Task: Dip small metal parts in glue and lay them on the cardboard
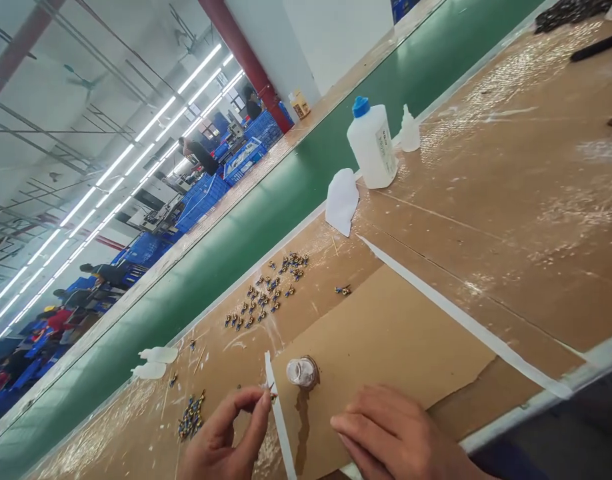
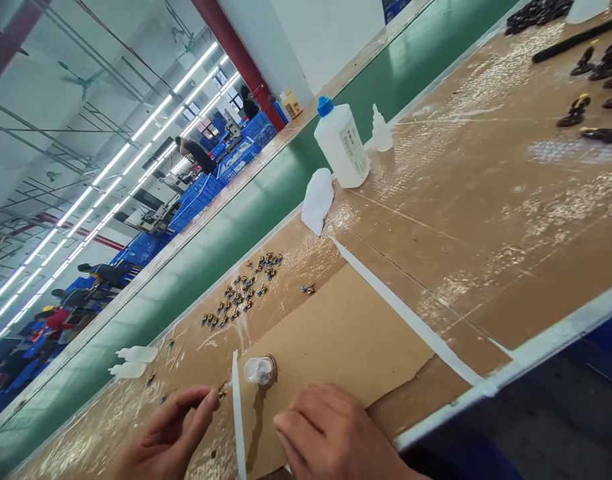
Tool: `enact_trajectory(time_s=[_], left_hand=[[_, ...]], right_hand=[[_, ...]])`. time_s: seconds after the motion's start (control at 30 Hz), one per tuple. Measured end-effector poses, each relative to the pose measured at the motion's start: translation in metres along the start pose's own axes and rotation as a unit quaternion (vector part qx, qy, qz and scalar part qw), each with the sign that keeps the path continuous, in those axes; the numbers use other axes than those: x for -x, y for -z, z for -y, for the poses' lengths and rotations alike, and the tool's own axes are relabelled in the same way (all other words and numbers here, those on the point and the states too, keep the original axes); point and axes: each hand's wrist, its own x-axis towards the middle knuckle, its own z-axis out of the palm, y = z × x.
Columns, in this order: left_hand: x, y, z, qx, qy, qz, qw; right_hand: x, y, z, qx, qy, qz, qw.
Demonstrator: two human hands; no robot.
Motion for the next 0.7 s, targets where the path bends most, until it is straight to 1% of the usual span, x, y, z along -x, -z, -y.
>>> enact_trajectory(time_s=[0.07, 0.2, 0.27, 0.4, 0.53, 0.7], left_hand=[[-0.009, -0.004, -0.001, -0.052, -0.046, 0.038, 0.997], [-0.025, -0.006, 0.001, -0.144, -0.094, 0.095, 0.981], [-0.029, -0.006, -0.001, -0.178, -0.119, 0.111, 0.97], [-0.033, -0.008, -0.008, -0.227, -0.168, 0.123, 0.951], [-0.036, -0.011, -0.011, -0.24, -0.186, 0.138, 0.943], [-0.038, -0.012, -0.012, -0.245, -0.182, 0.162, 0.938]], right_hand=[[-0.001, -0.001, -0.001, 0.003, 0.0, -0.012, 1.0], [0.0, -0.001, -0.002, 0.002, 0.008, -0.03, 1.0], [0.001, -0.001, -0.002, 0.001, 0.009, -0.036, 0.999], [0.001, -0.001, -0.001, 0.006, 0.004, -0.041, 0.999], [-0.002, -0.002, -0.002, 0.014, 0.011, -0.051, 0.999], [-0.002, -0.004, -0.002, 0.015, 0.007, -0.049, 0.999]])
